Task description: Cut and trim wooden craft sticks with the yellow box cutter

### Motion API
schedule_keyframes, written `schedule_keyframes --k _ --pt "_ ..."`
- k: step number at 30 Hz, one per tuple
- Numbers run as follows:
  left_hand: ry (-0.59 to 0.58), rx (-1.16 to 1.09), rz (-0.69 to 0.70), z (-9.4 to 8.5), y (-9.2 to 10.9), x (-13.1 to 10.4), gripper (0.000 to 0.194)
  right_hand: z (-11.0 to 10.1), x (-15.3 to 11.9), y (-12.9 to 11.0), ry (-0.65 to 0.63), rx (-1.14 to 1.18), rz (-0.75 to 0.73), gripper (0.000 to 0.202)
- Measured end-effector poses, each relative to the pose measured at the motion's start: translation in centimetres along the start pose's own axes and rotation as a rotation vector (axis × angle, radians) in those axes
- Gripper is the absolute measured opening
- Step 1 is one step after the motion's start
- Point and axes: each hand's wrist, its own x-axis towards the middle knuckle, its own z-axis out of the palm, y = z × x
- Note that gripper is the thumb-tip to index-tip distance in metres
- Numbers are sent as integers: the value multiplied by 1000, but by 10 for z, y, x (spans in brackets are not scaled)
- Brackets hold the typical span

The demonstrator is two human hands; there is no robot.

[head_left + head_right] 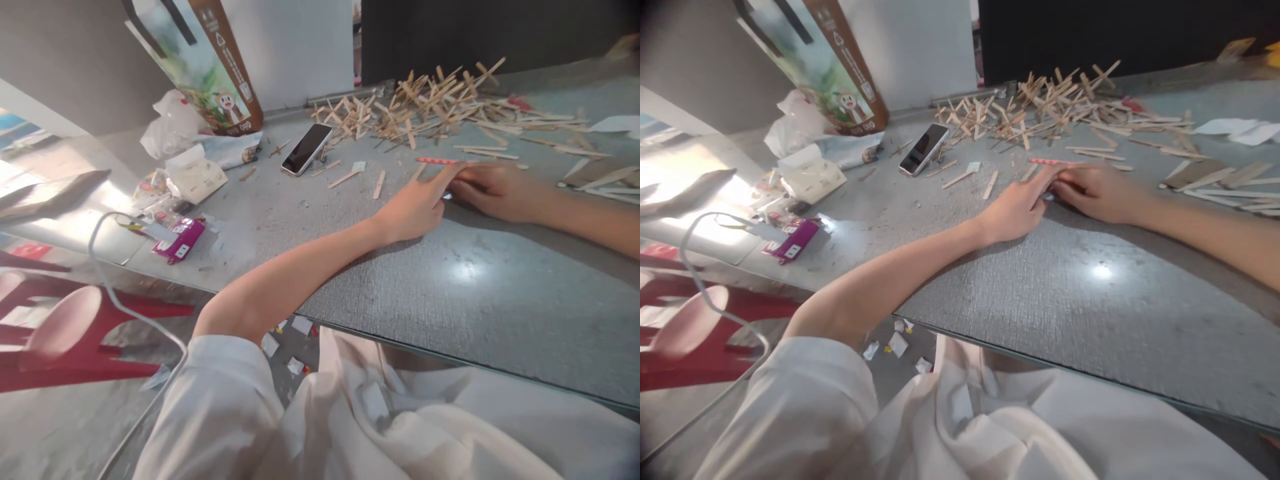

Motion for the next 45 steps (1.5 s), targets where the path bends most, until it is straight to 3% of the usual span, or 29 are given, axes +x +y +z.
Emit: schedule_keyframes --k 8,21,45 --pt "-7 24 -18 3 -3 1 72 0 0 2 -1 -30 15 37" --pt "-5 108 -30 -8 8 -5 71 1 7 -6 59 -21 -30 36" --pt "-15 141 -21 -8 6 -5 73 1 8 -7 36 -7 0 39"
